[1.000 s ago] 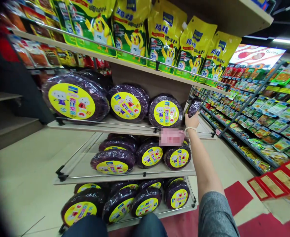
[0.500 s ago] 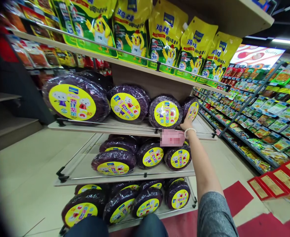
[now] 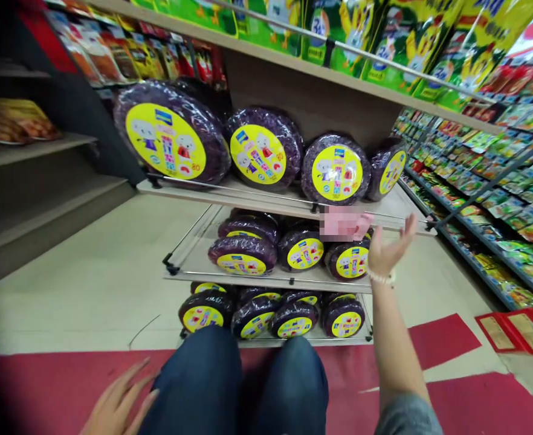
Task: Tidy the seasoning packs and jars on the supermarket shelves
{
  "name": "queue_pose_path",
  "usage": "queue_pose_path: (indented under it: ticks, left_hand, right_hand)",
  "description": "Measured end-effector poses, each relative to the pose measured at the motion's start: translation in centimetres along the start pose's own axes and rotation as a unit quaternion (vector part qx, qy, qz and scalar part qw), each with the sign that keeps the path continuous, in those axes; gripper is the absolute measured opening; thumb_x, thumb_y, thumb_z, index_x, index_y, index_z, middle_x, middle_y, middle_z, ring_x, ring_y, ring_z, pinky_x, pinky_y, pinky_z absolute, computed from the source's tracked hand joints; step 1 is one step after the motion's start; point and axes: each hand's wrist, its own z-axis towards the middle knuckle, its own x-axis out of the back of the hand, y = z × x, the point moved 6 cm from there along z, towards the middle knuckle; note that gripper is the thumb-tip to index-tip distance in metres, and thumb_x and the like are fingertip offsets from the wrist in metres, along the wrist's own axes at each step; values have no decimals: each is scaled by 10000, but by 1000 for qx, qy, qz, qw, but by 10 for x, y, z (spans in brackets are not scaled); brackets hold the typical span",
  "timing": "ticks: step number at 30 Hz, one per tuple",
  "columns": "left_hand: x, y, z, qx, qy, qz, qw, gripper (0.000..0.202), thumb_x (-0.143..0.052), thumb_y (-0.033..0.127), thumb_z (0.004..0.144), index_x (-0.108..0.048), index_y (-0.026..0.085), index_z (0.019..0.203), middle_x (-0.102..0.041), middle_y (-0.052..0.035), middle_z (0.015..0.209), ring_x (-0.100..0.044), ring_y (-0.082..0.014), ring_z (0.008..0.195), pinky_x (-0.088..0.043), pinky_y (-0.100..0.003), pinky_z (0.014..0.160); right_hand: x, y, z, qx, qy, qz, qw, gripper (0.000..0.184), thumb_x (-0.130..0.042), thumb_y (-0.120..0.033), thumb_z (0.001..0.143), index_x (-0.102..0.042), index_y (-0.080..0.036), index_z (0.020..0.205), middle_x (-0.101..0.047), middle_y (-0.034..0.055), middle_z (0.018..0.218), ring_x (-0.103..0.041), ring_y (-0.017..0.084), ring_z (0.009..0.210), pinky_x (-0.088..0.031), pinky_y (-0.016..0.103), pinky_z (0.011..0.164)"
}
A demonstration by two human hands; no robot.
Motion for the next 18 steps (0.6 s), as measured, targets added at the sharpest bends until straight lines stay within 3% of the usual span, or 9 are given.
queue_pose_path:
  ticks: [2,4,6,8,10,13,16,18]
  left_hand:
    - [0,21,14,-35,6,12,999,293,-466,338,959,-557,219,1210,-570,-150,1313,-560,-325,1201,-535,-535,929]
    - [-9,41,34,-53,3,3,999,273,-461,305,983,-536,203,1224,-537,-147,1341,-520,-308,1236,-511,-517,972]
    - [-31,60,59,-60,-21,-18,998,266,-466,290,991,-536,196,1230,-514,-133,1366,-477,-291,1285,-465,-502,1047]
    - [-66,77,85,-52,-79,-8,996,281,-509,308,978,-562,185,1225,-517,-121,1378,-444,-295,1315,-411,-506,1109]
    - [-112,89,108,-16,-184,26,982,349,-578,281,937,-570,151,1260,-484,-132,1433,-400,-317,1352,-398,-490,1122]
    - [-173,91,128,79,-307,87,944,670,-694,218,839,-425,74,1435,-373,-208,1511,-356,-369,1370,-437,-474,1073]
    - [-214,86,132,95,-356,92,925,630,-629,60,813,-435,61,1411,-458,-224,1396,-467,-351,1239,-525,-417,922]
    - [-228,77,130,93,-360,88,924,613,-529,-8,824,-423,97,1419,-447,-211,1385,-469,-336,1222,-537,-394,870]
  right_hand:
    - [30,-18,-104,-27,13,-17,999,739,-567,-326,927,-206,-195,1558,-344,172,1532,-403,262,1416,-440,483,1098]
    - [39,-18,-218,-104,-84,-36,990,716,-579,-345,923,-266,-167,1541,-383,188,1500,-398,291,1414,-413,511,1120]
    - [36,-7,-318,-194,-193,-39,961,688,-540,-373,938,-288,-135,1533,-386,200,1495,-395,310,1407,-368,543,1150]
    - [24,-1,-383,-221,-297,-40,928,689,-531,-387,924,-314,-93,1508,-386,212,1488,-384,324,1399,-347,553,1162]
    - [0,1,-411,-207,-423,-42,881,746,-624,-344,857,-335,-73,1490,-389,211,1485,-383,310,1396,-369,493,1168]
    - [-47,-3,-411,-92,-595,-87,794,840,-725,-227,780,-337,-137,1519,-350,165,1522,-333,273,1429,-344,430,1193]
    - [-89,-1,-402,-37,-663,-79,743,959,-874,-172,619,-438,-249,1470,-411,101,1486,-382,292,1383,-396,461,1137]
    - [-107,5,-402,-35,-679,-83,729,1007,-925,-188,555,-461,-266,1446,-437,100,1456,-427,311,1332,-435,473,1087]
